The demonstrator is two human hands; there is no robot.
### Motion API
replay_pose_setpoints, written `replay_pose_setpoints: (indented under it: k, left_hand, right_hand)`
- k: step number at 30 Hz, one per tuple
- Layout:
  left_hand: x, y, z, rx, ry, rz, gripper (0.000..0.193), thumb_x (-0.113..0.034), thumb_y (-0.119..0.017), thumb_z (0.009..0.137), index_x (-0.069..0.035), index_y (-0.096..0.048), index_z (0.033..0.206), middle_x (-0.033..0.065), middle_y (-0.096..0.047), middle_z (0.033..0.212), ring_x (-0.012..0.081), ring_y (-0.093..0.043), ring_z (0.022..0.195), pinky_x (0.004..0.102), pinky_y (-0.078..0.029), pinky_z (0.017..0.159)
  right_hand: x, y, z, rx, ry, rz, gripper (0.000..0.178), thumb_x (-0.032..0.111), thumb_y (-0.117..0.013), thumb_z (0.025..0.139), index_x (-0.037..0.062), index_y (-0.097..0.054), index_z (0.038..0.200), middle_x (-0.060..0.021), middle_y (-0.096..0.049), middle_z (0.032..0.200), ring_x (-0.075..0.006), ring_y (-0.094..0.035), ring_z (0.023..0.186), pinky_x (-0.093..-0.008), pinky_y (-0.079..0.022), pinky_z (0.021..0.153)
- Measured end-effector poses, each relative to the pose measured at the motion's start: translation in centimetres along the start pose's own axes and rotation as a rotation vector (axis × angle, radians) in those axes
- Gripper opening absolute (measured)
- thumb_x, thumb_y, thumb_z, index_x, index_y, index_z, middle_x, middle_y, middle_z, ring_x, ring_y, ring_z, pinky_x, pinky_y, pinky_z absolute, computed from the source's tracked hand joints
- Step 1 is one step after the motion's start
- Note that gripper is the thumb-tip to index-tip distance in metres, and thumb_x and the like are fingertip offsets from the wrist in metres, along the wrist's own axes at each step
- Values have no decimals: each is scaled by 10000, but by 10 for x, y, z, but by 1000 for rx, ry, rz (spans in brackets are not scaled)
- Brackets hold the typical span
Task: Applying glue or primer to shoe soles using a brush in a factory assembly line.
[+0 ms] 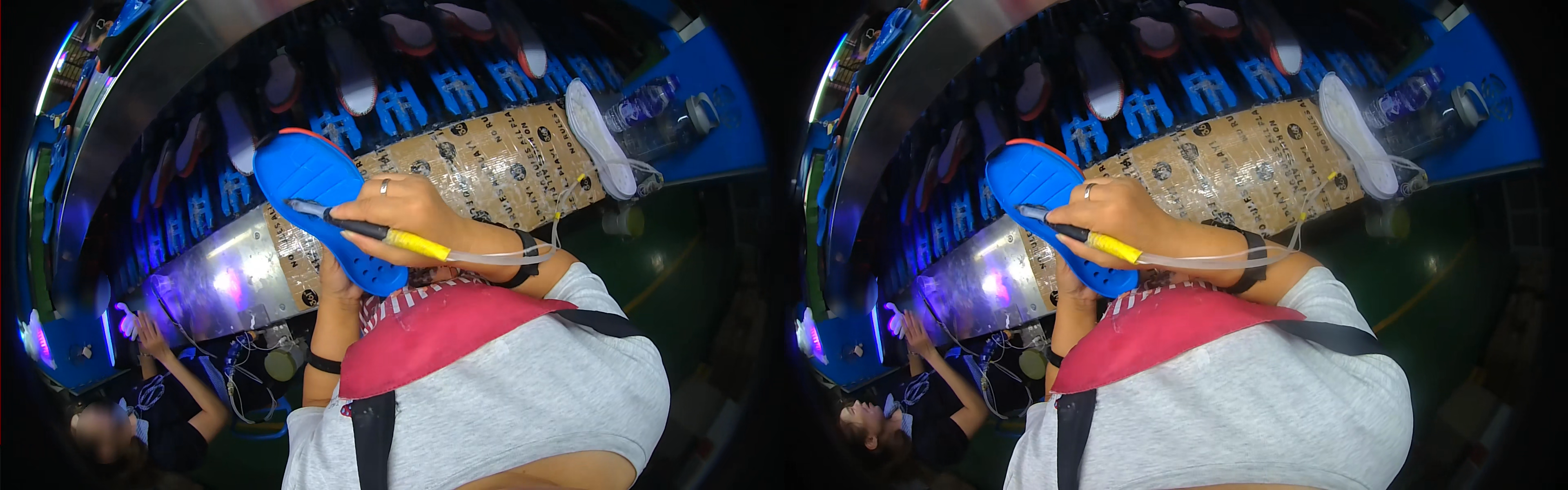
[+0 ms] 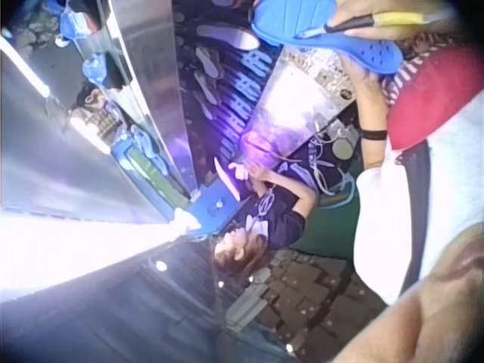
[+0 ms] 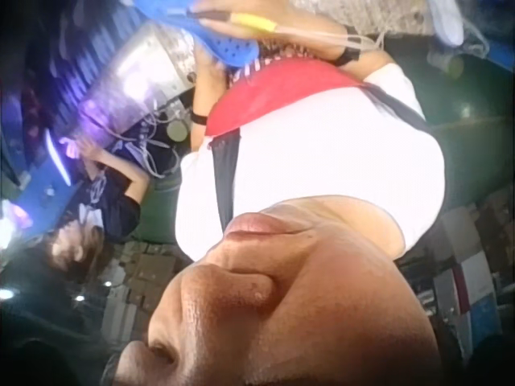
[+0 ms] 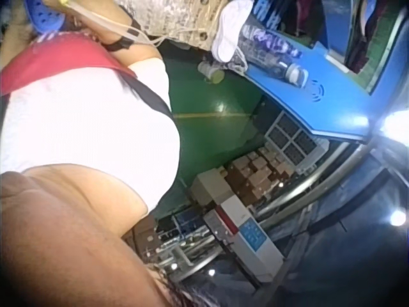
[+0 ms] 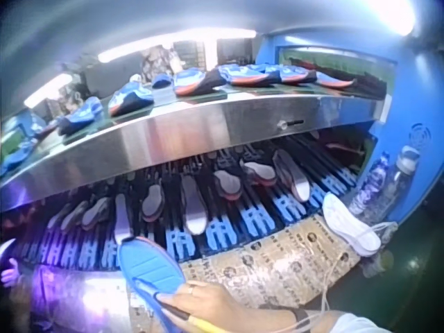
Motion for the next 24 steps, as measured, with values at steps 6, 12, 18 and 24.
replay_pose_setpoints:
  k: [6,12,18,24]
  left_hand:
    - [-11,21,9,-69,68,99,548,-478,-439,880,-61,-435,1236,136,-534,1176,263,-547,1055,407,-462,893]
    - [-21,3,13,35,-56,128,659,-583,-432,839,-49,-438,1224,179,-551,1125,313,-556,1019,443,-461,884]
    - [-31,1,20,125,-89,-118,669,-590,-453,820,-60,-444,1227,212,-541,1116,375,-532,1029,481,-448,883]
    - [-44,7,24,208,-192,-181,591,-513,-504,831,-98,-459,1250,207,-523,1161,375,-487,1097,487,-432,904]
  right_hand:
    - [7,0,-3,148,102,229,246,71,-711,634,51,-648,870,-64,-565,642,-212,-571,574,-301,-467,512]
    - [1,-10,-20,17,-19,66,235,107,-707,636,91,-656,865,-70,-574,662,-225,-582,613,-310,-476,559]
    - [3,-5,-22,111,-207,363,260,71,-708,690,35,-664,944,-109,-632,757,-225,-620,645,-293,-484,574]
    - [8,-15,-31,330,-230,457,264,77,-719,711,53,-665,968,-108,-629,755,-205,-620,667,-282,-477,591]
Point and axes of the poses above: each hand's wrist, its own z-axis towards the middle knuckle, its own y-axis out of the back of the hand, x = y × z, the point moved 3 cm from there along z, towards the middle knuckle
